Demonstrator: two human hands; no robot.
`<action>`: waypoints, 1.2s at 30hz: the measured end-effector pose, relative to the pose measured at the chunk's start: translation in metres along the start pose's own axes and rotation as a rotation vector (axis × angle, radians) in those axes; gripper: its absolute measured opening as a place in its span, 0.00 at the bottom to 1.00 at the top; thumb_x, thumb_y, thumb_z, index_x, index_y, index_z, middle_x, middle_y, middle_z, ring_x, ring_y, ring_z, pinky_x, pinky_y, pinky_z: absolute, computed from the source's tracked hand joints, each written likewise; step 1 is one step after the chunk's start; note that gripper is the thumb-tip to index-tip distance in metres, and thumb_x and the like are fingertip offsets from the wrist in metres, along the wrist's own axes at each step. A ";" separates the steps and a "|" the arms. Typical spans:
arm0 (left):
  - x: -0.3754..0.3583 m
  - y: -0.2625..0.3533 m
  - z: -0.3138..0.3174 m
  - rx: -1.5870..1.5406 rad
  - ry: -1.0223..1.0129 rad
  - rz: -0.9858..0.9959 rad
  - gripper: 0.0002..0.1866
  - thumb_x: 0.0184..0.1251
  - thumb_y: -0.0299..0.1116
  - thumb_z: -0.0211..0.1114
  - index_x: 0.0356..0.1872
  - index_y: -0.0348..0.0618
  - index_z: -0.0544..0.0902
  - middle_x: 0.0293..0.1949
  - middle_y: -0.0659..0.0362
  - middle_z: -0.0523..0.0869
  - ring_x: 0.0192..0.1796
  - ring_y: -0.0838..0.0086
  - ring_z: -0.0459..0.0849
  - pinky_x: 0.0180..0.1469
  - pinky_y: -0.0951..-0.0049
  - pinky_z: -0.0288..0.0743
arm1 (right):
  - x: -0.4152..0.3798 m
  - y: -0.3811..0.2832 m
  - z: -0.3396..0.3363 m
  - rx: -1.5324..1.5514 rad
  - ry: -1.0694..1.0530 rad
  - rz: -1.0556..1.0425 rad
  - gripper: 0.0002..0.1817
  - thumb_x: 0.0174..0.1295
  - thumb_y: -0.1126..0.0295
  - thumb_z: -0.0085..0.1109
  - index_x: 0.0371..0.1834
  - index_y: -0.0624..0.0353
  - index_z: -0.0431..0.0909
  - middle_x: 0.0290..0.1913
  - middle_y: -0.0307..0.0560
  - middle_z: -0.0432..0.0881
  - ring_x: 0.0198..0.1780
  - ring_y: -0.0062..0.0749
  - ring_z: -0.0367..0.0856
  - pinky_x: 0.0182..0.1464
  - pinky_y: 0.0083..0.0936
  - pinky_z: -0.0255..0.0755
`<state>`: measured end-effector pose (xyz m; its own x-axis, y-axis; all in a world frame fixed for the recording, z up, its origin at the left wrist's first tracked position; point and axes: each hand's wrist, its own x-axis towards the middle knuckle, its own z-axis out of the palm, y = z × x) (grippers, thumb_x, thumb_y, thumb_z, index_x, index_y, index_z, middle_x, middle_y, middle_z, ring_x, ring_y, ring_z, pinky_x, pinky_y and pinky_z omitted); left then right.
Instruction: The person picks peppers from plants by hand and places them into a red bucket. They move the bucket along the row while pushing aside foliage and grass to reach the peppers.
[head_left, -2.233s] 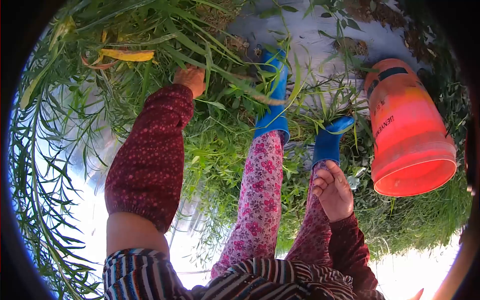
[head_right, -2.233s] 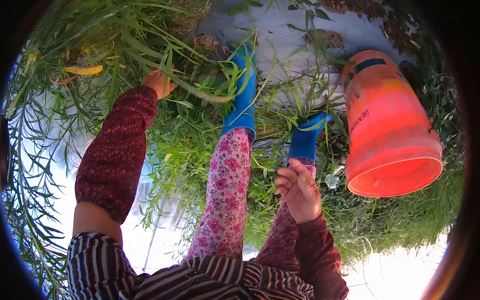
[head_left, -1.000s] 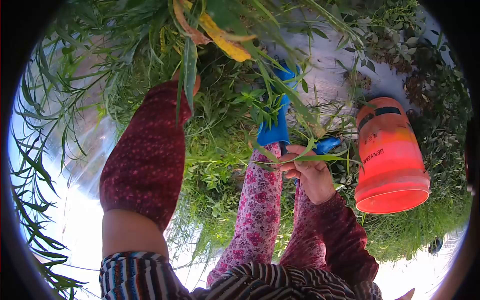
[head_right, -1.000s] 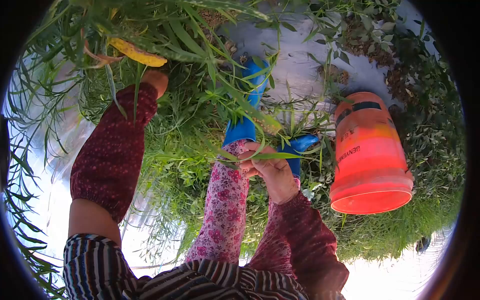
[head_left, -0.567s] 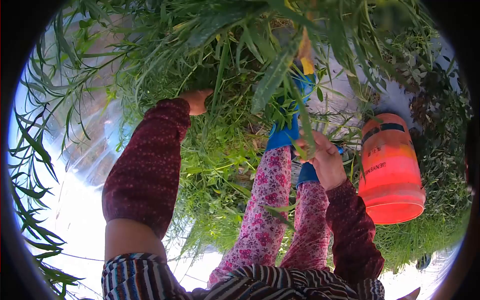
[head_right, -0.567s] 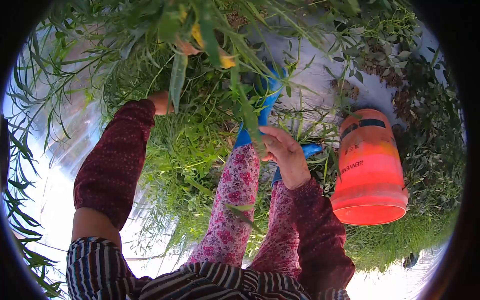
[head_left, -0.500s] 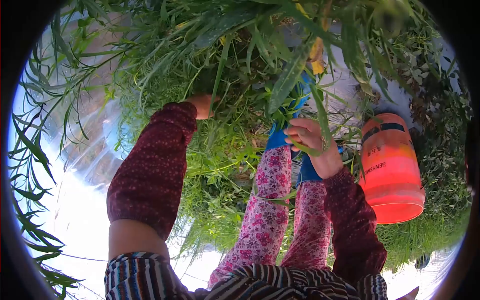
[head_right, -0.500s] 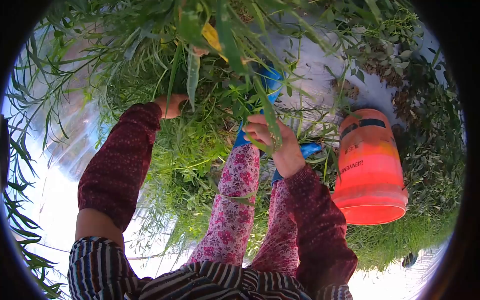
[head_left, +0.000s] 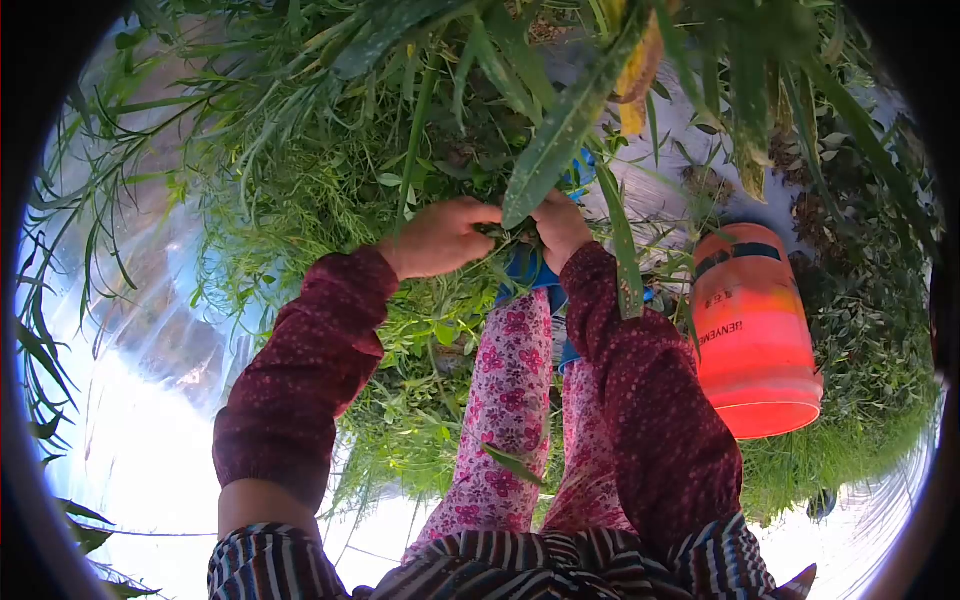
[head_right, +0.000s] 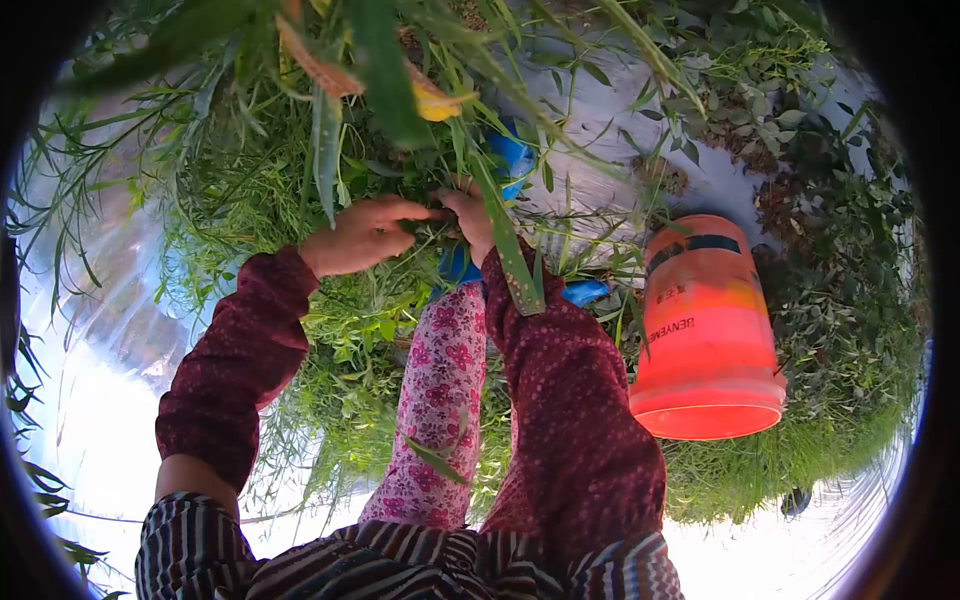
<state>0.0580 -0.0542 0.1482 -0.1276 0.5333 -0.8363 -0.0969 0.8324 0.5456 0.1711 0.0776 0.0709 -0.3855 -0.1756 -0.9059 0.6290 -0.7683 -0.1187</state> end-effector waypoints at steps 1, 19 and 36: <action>-0.002 0.005 -0.009 -0.369 -0.014 -0.192 0.17 0.57 0.29 0.56 0.48 0.36 0.75 0.45 0.47 0.78 0.42 0.53 0.81 0.43 0.58 0.77 | 0.000 0.000 -0.005 -0.003 0.004 0.000 0.18 0.59 0.75 0.53 0.53 0.60 0.72 0.41 0.43 0.80 0.40 0.27 0.79 0.41 0.23 0.74; 0.012 0.024 0.019 0.600 0.094 -0.199 0.11 0.58 0.39 0.56 0.34 0.42 0.78 0.27 0.50 0.82 0.30 0.54 0.81 0.36 0.56 0.75 | 0.000 0.007 0.011 -0.187 0.017 -0.027 0.20 0.62 0.72 0.54 0.57 0.68 0.69 0.39 0.44 0.82 0.30 0.23 0.78 0.40 0.24 0.73; 0.145 -0.052 0.001 0.611 0.239 -0.368 0.25 0.61 0.34 0.60 0.61 0.46 0.68 0.50 0.47 0.77 0.45 0.55 0.80 0.44 0.59 0.77 | 0.007 0.051 0.021 -0.864 -0.046 -0.362 0.25 0.62 0.60 0.51 0.63 0.49 0.65 0.46 0.56 0.78 0.46 0.46 0.79 0.46 0.39 0.73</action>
<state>0.0455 -0.0200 -0.0014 -0.4105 0.2154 -0.8860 0.3819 0.9230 0.0475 0.1862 0.0239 0.0671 -0.6704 -0.0532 -0.7401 0.7420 -0.0604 -0.6677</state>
